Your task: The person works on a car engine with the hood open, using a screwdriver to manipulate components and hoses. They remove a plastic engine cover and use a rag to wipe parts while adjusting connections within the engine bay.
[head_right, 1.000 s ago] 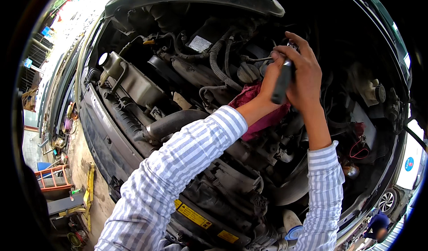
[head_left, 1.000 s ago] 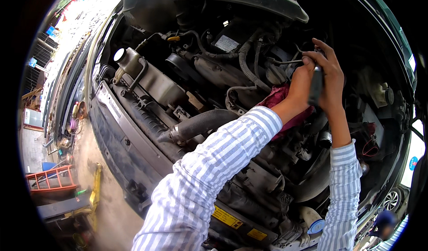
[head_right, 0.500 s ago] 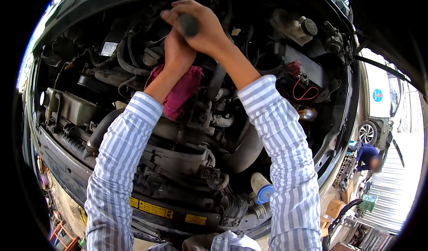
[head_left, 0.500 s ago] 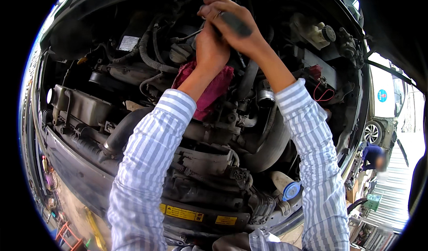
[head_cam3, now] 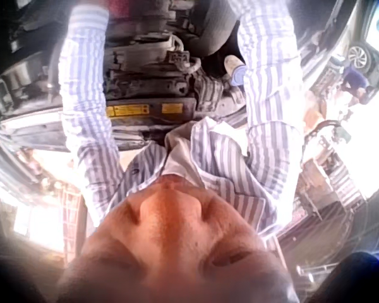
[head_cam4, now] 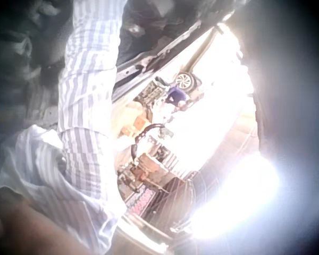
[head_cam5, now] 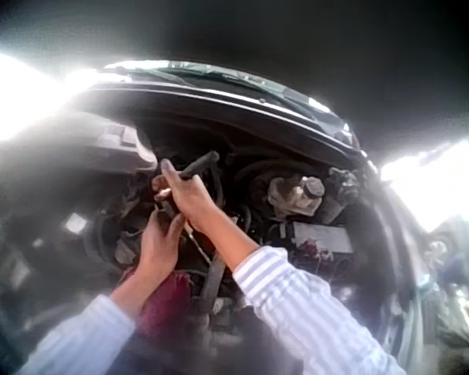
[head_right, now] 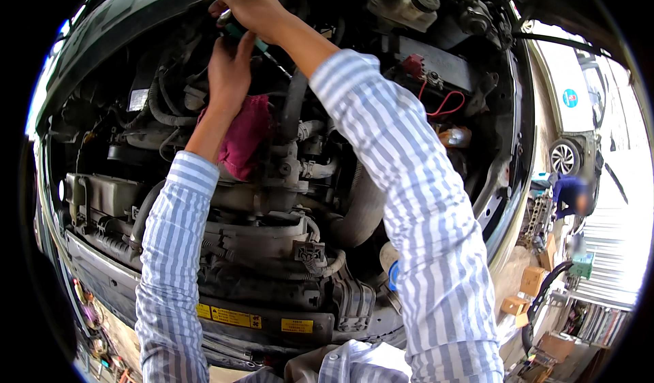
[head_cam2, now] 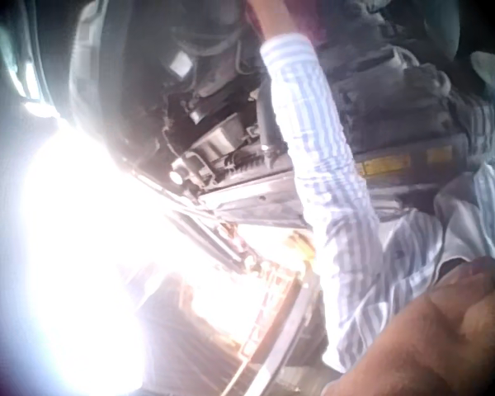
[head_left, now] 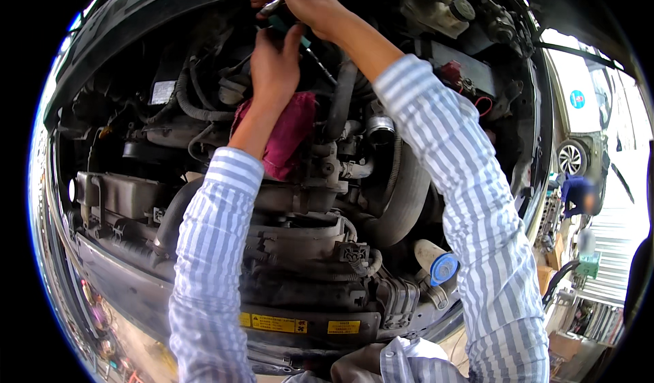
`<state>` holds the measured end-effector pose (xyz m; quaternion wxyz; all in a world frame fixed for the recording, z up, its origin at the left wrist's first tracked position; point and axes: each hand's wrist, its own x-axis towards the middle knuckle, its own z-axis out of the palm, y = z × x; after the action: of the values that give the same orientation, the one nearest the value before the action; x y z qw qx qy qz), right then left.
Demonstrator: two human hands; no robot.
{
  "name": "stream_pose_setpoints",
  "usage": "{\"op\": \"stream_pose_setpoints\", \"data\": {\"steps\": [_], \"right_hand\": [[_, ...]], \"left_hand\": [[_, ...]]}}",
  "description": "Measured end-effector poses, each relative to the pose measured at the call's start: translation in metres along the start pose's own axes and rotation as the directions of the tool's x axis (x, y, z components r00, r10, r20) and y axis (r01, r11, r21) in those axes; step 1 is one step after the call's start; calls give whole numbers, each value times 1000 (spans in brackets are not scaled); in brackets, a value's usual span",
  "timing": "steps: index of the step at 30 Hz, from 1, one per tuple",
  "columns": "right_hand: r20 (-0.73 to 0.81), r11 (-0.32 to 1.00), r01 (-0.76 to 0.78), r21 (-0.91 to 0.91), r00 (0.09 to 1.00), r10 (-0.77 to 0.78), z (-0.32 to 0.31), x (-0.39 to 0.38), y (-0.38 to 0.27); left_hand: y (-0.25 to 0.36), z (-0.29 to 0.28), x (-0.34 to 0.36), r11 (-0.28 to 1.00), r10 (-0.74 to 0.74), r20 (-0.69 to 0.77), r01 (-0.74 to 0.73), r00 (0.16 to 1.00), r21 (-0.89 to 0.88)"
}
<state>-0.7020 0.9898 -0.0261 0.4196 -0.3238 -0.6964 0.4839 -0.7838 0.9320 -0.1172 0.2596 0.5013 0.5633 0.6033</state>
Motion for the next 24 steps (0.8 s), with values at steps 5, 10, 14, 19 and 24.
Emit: {"op": "stream_pose_setpoints", "data": {"steps": [5, 10, 14, 19, 24], "right_hand": [[56, 994, 61, -92, 997, -56, -6, 7, 11], [185, 751, 321, -577, 947, -263, -7, -13, 3], [6, 961, -273, 52, 962, 273, -11, 5, -4], [163, 874, 177, -452, 980, -114, -6, 3, 7], [121, 985, -93, -146, 986, 111, -9, 1, 6]], "left_hand": [[-8, -5, 7, 985, -7, 30, 13, 1000, -174], [-3, 4, 7, 959, 283, -53, -281, 958, 39], [5, -5, 4, 957, -105, 97, 127, 990, -261], [-4, -6, 10, 971, 179, -24, -173, 983, 166], [1, 1, 5, 994, 92, -79, -86, 993, 73]]}}
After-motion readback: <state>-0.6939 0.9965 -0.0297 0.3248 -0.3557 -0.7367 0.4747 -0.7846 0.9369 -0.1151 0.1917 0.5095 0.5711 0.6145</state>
